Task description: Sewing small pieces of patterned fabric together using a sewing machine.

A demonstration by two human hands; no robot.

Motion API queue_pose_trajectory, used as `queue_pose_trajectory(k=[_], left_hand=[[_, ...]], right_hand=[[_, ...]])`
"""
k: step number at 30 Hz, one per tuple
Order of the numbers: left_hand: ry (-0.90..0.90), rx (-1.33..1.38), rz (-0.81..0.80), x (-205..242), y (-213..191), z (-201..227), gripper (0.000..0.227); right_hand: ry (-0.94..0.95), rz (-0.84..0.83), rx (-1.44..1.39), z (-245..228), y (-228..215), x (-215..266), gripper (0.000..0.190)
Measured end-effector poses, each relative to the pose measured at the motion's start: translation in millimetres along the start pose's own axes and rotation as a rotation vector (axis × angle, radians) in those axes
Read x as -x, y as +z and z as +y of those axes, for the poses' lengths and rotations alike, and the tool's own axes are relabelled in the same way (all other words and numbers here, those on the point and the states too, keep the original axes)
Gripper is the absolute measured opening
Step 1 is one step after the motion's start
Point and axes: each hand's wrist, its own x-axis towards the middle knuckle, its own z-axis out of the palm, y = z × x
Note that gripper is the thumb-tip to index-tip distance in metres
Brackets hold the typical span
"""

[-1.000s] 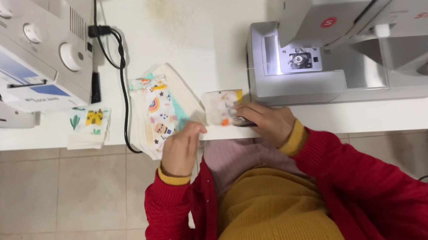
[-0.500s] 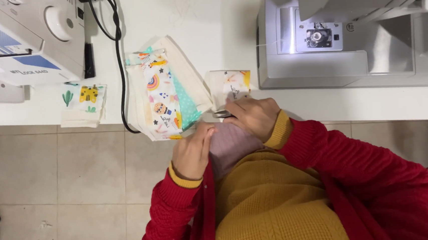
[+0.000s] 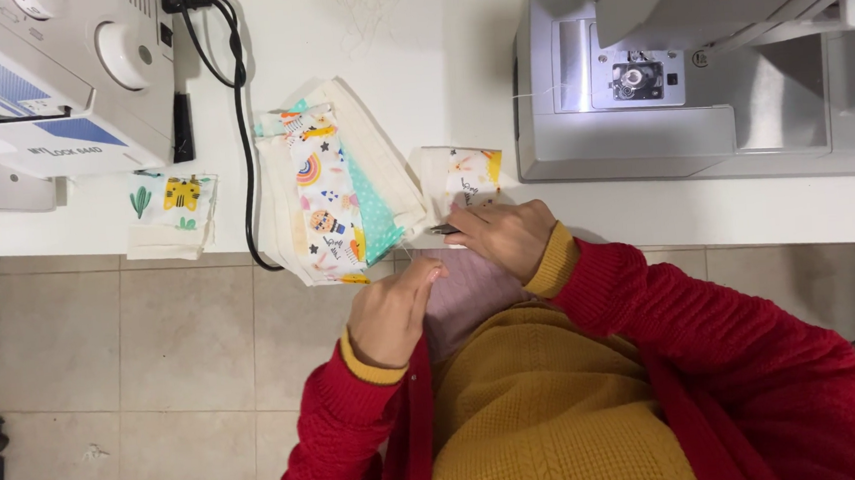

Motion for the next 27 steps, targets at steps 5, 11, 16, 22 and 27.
queue_pose_trajectory(k=[5, 11, 16, 22, 27], left_hand=[[0.104, 0.035, -0.043, -16, -19, 2, 0.014], [0.243, -0.254, -0.072, -79, -53, -10, 0.018], [0.076, -0.319, -0.059, -198, -79, -45, 0.018], [0.108, -0.376, 0.033, -308, -84, -130, 0.01], [0.114, -0.849, 0.101, -306, -78, -134, 0.064]], right_hand=[[0.016, 0.003, 0.001, 2, -2, 2, 0.029], [0.093, 0.006, -0.051, 10, -28, 20, 0.031], [0.193, 0.002, -0.022, 32, -51, 56, 0.037], [0.196, 0.121, 0.164, 56, -74, 92, 0.034], [0.249, 0.079, 0.157, 72, -74, 119, 0.055]])
